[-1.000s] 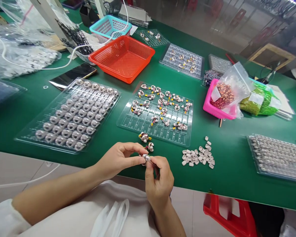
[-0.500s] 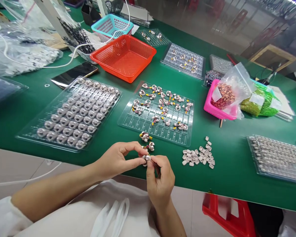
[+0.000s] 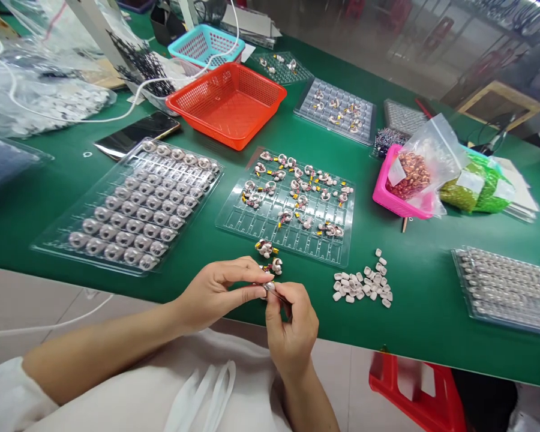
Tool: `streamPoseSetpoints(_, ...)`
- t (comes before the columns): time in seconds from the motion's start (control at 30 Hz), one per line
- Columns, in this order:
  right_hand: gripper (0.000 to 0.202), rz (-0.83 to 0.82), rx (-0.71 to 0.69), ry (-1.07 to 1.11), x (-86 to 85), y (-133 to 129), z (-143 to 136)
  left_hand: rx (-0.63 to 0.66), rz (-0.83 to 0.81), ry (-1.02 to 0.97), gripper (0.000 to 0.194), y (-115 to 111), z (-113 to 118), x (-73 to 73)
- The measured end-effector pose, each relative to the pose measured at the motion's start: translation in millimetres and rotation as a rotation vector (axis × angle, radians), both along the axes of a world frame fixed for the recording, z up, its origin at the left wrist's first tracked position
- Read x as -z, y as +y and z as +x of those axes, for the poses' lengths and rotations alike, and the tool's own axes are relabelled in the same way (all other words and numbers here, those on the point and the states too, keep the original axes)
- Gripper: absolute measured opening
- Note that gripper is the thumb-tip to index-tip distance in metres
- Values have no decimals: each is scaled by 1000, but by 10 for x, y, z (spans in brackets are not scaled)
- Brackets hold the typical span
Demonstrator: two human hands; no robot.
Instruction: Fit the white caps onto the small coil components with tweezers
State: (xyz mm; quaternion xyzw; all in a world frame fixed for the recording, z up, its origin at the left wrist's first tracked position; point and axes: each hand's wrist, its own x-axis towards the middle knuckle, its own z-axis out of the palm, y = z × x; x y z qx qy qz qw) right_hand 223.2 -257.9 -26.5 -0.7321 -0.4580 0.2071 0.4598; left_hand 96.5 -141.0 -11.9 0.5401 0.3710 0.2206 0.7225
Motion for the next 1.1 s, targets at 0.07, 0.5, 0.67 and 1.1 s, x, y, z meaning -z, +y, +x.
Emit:
streamPoseSetpoints(0.07, 9, 3, 9, 1, 8, -5, -6, -4, -1, -5, 17, -11, -1, 7)
streamPoseSetpoints(0.5, 9, -15, 31, 198, 42, -5, -37, 24, -15, 76, 20, -20, 4, 2)
streamPoseSetpoints(0.67, 15, 25, 11, 64, 85, -20, -53, -22, 28, 123, 19, -47, 51, -12)
streamPoseSetpoints(1.1, 7, 13, 109, 364, 69, -5, -32, -20, -256, 20, 23, -18, 80, 8)
